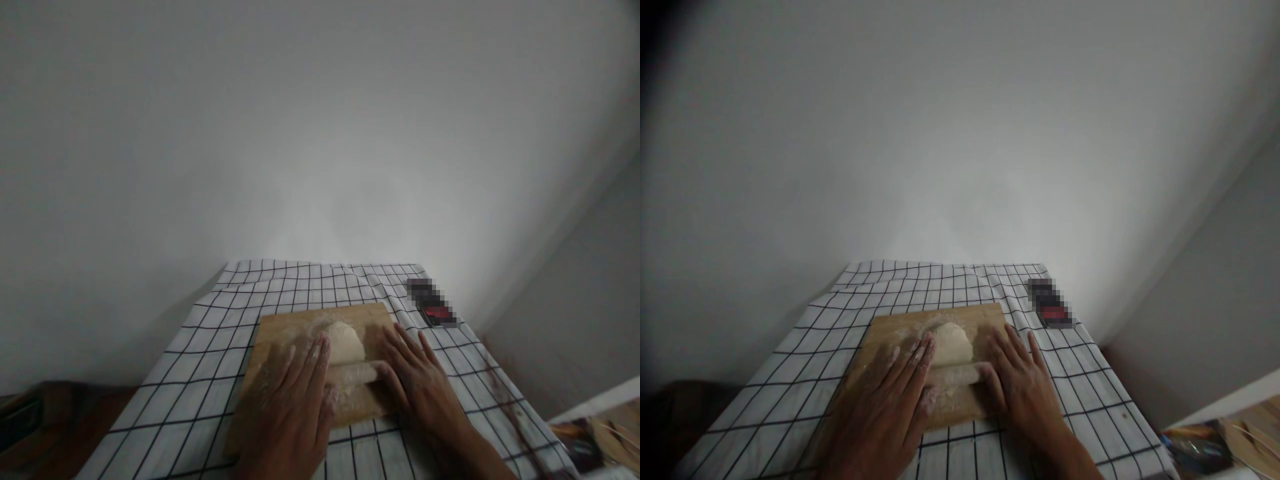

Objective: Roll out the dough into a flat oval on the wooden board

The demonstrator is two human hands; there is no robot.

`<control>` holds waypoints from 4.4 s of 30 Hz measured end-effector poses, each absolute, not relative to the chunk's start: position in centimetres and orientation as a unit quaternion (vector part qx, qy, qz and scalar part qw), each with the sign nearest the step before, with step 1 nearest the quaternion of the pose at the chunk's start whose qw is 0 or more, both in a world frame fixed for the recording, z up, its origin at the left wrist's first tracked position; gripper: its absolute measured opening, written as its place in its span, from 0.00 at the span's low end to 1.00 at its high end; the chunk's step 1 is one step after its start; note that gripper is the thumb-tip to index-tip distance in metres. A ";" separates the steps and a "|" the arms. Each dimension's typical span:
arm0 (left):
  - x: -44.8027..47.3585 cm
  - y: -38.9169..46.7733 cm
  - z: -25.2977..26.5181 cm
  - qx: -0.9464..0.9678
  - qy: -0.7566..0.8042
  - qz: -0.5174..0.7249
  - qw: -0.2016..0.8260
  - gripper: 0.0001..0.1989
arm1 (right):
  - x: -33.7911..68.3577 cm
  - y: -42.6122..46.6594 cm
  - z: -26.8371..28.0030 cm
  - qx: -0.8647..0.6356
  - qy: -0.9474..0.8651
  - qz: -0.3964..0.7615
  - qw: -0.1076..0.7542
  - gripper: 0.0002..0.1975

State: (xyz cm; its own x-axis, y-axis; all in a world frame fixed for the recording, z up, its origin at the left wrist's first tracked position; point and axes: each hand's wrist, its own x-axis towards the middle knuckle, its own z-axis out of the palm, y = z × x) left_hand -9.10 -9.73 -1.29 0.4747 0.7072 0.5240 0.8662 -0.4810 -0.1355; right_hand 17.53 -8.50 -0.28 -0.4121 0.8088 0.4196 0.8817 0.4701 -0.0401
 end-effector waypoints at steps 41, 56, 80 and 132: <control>-8.9 -4.4 -0.1 -0.825 -0.523 -0.168 0.134 0.29 | 17.1 5.4 2.6 -0.400 -0.905 0.011 0.143 0.24; -8.9 -10.0 -1.5 -0.833 -0.483 -0.197 0.183 0.36 | 18.5 -10.5 -0.9 -0.472 -0.857 -0.088 0.189 0.31; -7.2 -5.8 0.0 -0.791 -0.559 -0.202 0.141 0.34 | 17.3 4.3 0.8 -0.418 -0.893 0.002 0.166 0.23; -9.0 -5.5 -1.8 -0.785 -0.531 -0.209 0.239 0.33 | 13.5 9.3 3.9 -0.348 -0.921 0.028 0.173 0.23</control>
State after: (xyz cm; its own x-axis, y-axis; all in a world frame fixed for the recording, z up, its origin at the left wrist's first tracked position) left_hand -9.04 -5.50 -1.75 0.3479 0.7348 0.5823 0.9346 -0.3212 -0.1530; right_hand 13.47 9.26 3.91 -0.6977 0.6509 0.2991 0.6314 0.7560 -0.1724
